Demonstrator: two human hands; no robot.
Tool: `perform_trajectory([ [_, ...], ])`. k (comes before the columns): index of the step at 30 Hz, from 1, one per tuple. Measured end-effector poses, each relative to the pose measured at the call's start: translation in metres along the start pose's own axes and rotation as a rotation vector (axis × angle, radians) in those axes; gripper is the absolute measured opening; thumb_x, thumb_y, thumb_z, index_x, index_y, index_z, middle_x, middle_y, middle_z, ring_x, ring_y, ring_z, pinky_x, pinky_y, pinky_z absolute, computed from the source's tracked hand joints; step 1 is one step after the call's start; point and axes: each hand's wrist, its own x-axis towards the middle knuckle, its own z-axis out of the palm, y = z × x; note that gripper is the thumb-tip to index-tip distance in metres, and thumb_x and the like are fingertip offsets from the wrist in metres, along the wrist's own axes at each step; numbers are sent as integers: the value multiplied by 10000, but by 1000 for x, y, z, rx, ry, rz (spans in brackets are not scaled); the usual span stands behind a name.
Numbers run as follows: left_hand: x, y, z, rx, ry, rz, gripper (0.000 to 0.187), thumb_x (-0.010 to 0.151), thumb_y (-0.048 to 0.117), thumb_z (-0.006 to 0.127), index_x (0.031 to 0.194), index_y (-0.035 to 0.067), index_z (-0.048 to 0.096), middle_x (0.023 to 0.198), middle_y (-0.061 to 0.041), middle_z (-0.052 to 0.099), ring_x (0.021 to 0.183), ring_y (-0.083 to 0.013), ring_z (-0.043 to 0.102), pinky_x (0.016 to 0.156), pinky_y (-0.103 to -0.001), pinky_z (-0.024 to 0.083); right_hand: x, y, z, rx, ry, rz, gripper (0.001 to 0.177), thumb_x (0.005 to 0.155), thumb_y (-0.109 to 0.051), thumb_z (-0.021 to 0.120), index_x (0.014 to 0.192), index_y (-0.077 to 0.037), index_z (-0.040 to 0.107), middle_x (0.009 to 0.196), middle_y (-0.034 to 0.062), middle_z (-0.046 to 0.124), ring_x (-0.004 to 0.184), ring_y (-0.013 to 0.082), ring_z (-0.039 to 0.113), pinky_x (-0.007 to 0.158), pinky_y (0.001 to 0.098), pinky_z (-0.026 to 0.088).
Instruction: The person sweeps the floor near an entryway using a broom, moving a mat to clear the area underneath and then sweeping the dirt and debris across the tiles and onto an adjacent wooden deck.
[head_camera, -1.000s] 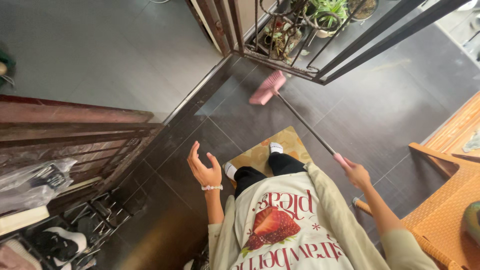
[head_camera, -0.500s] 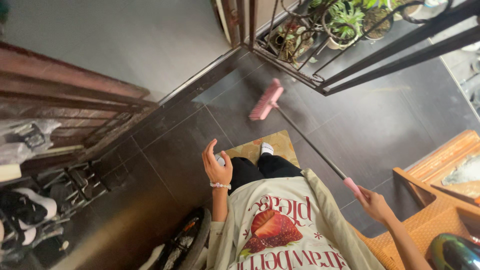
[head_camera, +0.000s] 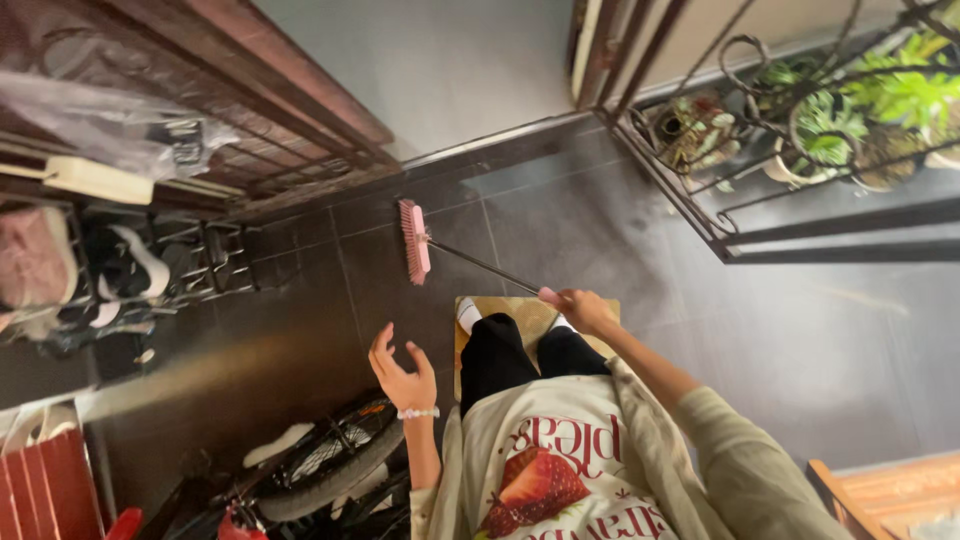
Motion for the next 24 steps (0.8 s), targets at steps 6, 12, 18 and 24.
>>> perform_trajectory([
  [6, -43, -12, -26, 102, 31, -210, 443, 885, -30, 602, 1323, 22, 567, 1270, -166, 627, 1143, -338, 623, 875, -427, 528, 79, -51, 0, -65, -321, 96, 381, 984, -382, 602, 1061, -23, 703, 934, 159, 710, 826, 313, 690, 724, 423, 545],
  [12, -37, -2, -6, 9, 12, -168, 447, 876, -34, 606, 1317, 24, 560, 1277, -172, 621, 1142, -339, 625, 880, -422, 526, 73, -64, 17, 935, -697, 429, 360, 1042, -390, 549, 1000, -36, 594, 730, 23, 543, 588, 124, 511, 484, 261, 388],
  [18, 1, 21, 28, -121, -40, -70, 456, 882, -35, 615, 1329, 41, 563, 1238, -149, 625, 1117, -307, 643, 874, -405, 533, 68, -54, 4, 1348, -809, 490, 398, 1035, -400, 488, 981, -13, 560, 584, -64, 395, 421, 24, 361, 315, 183, 263],
  [24, 17, 36, 45, -172, -65, 0, 454, 886, -35, 621, 1328, 52, 560, 1257, -145, 626, 1109, -287, 657, 858, -392, 540, 60, -13, -32, 1870, -709, 541, 126, 1073, -133, 530, 1034, -13, 536, 643, -75, 419, 452, 1, 375, 329, 153, 289],
])
